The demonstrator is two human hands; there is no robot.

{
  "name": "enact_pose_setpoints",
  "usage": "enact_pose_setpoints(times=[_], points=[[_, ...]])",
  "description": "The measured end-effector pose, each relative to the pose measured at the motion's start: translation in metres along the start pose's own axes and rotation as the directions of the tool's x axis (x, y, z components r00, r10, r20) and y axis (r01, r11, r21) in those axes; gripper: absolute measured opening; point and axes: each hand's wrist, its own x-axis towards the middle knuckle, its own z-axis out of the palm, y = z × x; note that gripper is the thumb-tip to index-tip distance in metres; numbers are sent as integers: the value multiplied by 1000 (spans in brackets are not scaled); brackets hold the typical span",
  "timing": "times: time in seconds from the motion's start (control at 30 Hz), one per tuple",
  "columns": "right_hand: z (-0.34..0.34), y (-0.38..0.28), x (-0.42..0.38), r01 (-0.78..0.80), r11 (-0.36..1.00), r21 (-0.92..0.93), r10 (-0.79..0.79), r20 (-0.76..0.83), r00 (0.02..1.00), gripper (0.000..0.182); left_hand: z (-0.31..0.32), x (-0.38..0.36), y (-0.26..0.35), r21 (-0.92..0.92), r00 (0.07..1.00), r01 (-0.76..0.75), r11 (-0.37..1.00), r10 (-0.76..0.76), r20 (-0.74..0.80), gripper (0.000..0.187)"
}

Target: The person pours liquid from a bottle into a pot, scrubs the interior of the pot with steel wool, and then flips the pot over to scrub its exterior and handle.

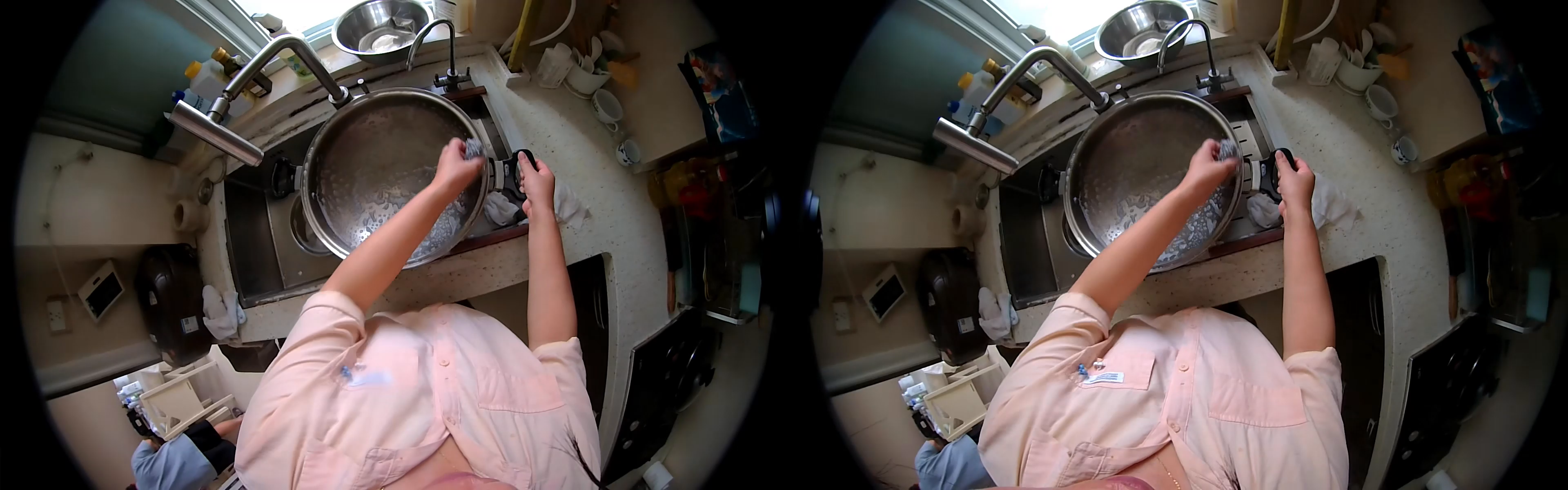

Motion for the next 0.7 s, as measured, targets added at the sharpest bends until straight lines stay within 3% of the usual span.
enact_pose_setpoints(times=[0.07,0.1,0.17,0.3,0.37,0.47,0.57,0.6,0.7], points=[[2,1,0,-2,1000,-2,2,-2,1000,22,0,28,0,-94,995,37,995,-46,-89,33],[3,0,-1,-7,1000,-12,7,-8,1000,22,-7,23,20,-192,982,172,966,-185,-49,34],[1,-4,1,-8,999,-36,8,-6,1000,22,-12,13,33,-221,958,287,932,-280,61,33],[1,-6,-1,-23,999,-48,24,16,1000,22,-13,-36,31,-174,953,279,944,-250,174,30],[2,-6,0,-21,999,-42,21,9,1000,22,-19,-56,21,-125,955,237,963,-208,212,31],[1,0,3,-11,999,-36,10,-7,1000,22,-35,-87,5,115,962,54,992,-83,260,33],[-2,5,6,3,1000,-13,-3,4,1000,23,-60,-115,-2,226,947,-89,970,12,322,35],[-3,5,6,6,1000,-13,-6,0,1000,23,-63,-122,9,254,953,-39,967,-41,301,35],[-1,4,-1,7,1000,-23,-7,-9,1000,23,-43,-105,8,215,972,-128,968,79,222,37]])
